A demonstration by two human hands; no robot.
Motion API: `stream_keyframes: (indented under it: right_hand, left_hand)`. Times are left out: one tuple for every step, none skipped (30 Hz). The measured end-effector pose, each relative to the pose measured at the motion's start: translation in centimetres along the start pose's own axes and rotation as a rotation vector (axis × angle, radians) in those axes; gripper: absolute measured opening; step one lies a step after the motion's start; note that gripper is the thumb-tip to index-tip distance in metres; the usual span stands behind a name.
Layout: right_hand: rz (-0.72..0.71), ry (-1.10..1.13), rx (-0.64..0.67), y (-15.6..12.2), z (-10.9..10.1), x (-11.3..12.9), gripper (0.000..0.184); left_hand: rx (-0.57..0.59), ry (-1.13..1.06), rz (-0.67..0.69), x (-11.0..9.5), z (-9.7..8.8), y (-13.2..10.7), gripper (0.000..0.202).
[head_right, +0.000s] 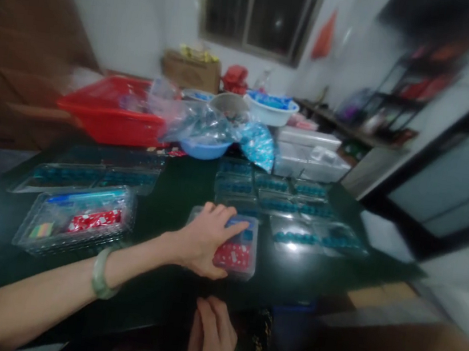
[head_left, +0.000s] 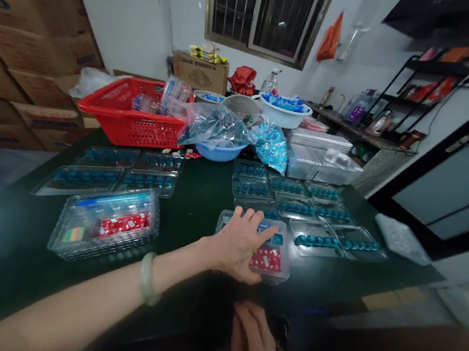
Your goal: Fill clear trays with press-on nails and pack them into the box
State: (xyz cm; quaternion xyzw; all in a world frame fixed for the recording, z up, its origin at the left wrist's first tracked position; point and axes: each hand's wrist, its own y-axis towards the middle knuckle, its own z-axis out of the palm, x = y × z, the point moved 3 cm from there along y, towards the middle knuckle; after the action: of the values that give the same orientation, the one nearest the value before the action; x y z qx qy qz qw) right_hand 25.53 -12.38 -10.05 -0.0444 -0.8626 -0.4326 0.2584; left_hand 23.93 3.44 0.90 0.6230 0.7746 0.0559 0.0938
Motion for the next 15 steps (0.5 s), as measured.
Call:
stream_keyframes:
  right_hand:
    - [0.008, 0.006, 0.005, -0.1, -0.1, -0.1, 0.021]
    - [0.012, 0.014, 0.015, -0.2, -0.1, -0.3, 0.021]
    - [0.015, 0.024, 0.025, -0.3, 0.0, -0.5, 0.021]
    - [0.020, 0.030, 0.030, -0.4, 0.0, -0.6, 0.021]
    - [0.025, 0.035, 0.034, -0.5, 0.0, -0.8, 0.021]
    - [0.029, 0.040, 0.034, -0.6, 0.1, -0.9, 0.021]
    - [0.034, 0.041, 0.027, -0.7, 0.1, -1.0, 0.021]
    - [0.041, 0.036, 0.025, -0.7, 0.1, -1.1, 0.021]
    - [0.049, 0.028, 0.027, -0.8, 0.1, -1.2, 0.020]
    - [0.057, 0.015, 0.028, -0.8, 0.0, -1.3, 0.019]
    - [0.066, 0.005, 0.024, -0.7, 0.0, -1.2, 0.018]
    - [0.076, 0.000, 0.015, -0.6, 0.0, -1.2, 0.017]
    - [0.083, 0.000, 0.004, -0.5, -0.1, -1.0, 0.017]
    - [0.083, 0.007, -0.010, -0.3, 0.0, -0.8, 0.017]
    - [0.077, 0.016, -0.023, -0.1, 0.0, -0.4, 0.017]
  left_hand:
    - [0.022, -0.005, 0.007, 0.1, 0.8, 0.3, 0.101]
    - [0.040, -0.018, 0.012, 0.2, 1.5, 0.4, 0.104]
    - [0.051, -0.038, 0.014, 0.3, 1.8, 0.4, 0.107]
    - [0.053, -0.063, 0.008, 0.4, 1.8, 0.4, 0.110]
    - [0.048, -0.092, -0.006, 0.5, 1.5, 0.3, 0.112]
    - [0.036, -0.123, -0.030, 0.8, 0.9, 0.1, 0.113]
    - [0.012, -0.154, -0.069, 1.2, 0.0, -0.2, 0.111]
    - [-0.031, -0.181, -0.123, 1.7, -1.1, -0.7, 0.104]
    - [-0.095, -0.202, -0.185, 2.5, -2.3, -1.4, 0.093]
    - [-0.179, -0.214, -0.250, 3.4, -3.7, -2.3, 0.079]
    - [-0.279, -0.215, -0.319, 4.4, -5.1, -3.5, 0.066]
    - [-0.384, -0.206, -0.380, 5.5, -6.4, -5.0, 0.056]
    - [-0.479, -0.192, -0.440, 6.6, -7.6, -6.7, 0.051]
    - [-0.551, -0.179, -0.505, 7.8, -8.6, -8.6, 0.049]
    - [-0.629, -0.159, -0.571, 9.0, -9.5, -10.7, 0.047]
